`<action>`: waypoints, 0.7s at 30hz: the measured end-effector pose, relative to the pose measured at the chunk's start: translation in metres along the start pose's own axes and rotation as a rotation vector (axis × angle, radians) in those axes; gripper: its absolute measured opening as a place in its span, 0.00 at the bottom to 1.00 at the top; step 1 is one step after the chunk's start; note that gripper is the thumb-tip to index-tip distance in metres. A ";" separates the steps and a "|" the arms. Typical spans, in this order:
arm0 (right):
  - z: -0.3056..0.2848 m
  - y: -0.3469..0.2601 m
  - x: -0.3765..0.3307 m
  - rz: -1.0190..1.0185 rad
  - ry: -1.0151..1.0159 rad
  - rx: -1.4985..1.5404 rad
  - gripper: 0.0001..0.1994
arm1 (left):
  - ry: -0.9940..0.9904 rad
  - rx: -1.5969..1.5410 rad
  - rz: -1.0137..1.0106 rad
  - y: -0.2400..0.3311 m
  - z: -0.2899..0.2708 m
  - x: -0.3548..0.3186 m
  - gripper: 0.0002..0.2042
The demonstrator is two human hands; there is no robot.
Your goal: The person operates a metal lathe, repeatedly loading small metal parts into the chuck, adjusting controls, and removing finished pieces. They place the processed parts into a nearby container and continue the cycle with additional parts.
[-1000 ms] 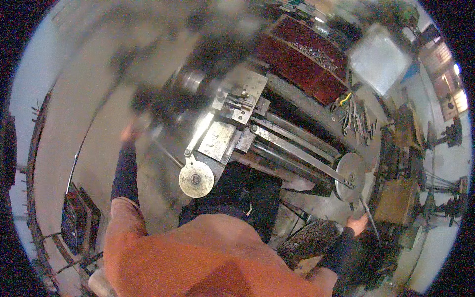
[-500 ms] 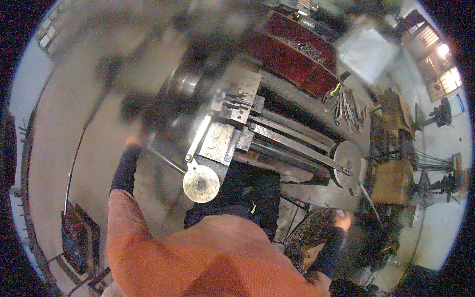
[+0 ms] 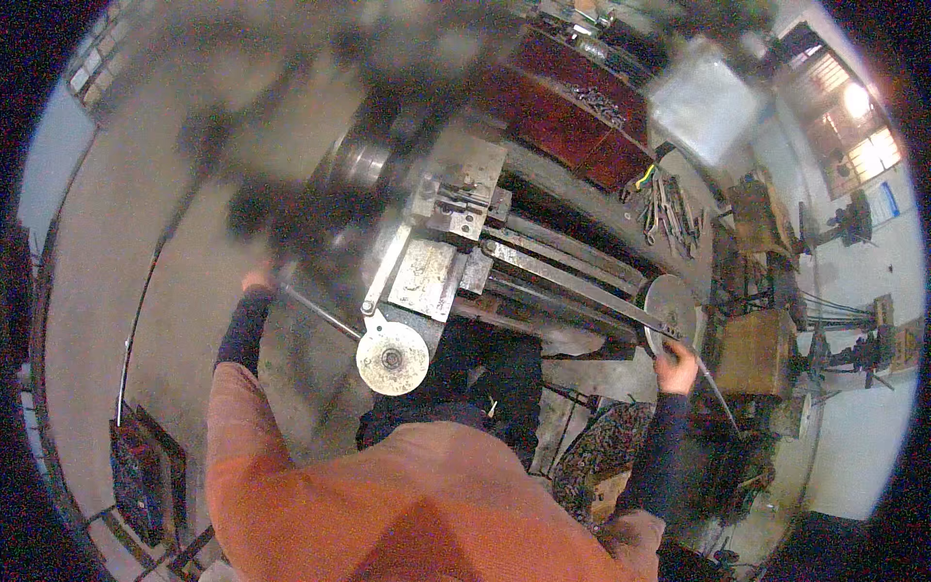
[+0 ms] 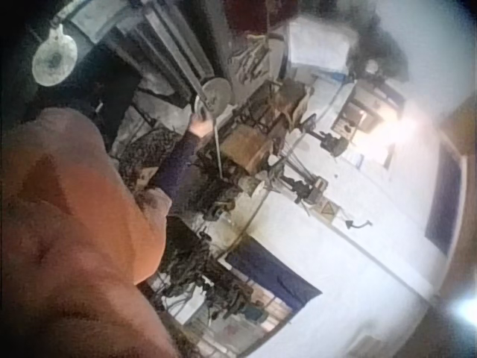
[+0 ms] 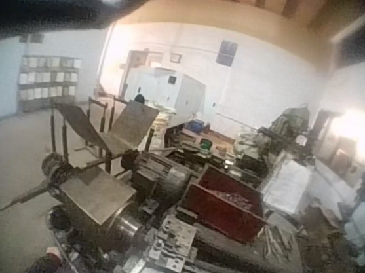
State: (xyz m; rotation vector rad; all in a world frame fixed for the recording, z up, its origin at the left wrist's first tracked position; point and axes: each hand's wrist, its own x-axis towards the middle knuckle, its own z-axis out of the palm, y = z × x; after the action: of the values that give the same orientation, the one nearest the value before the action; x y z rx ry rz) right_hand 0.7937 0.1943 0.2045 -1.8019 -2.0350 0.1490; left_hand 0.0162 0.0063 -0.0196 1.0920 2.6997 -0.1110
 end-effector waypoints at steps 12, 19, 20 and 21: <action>0.076 -0.408 0.106 -1.218 -0.071 0.413 0.16 | 0.914 -0.257 0.041 -0.105 -0.172 -0.086 0.15; 0.105 -0.482 0.093 -0.974 -0.457 -0.155 0.14 | 0.560 0.012 -0.518 -0.241 -0.144 -0.149 0.27; 0.103 -0.479 0.095 -0.964 -0.468 -0.152 0.15 | 0.520 -0.114 -0.577 -0.217 -0.149 -0.152 0.29; 0.103 -0.477 0.092 -0.958 -0.470 -0.140 0.15 | 0.492 -0.113 -0.606 -0.201 -0.147 -0.163 0.29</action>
State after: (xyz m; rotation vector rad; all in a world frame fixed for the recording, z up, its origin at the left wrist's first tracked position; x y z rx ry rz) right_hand 0.3068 0.2288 0.2986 -0.7068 -3.0650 0.1477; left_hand -0.0363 -0.2256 0.1589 0.2522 3.3370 0.2410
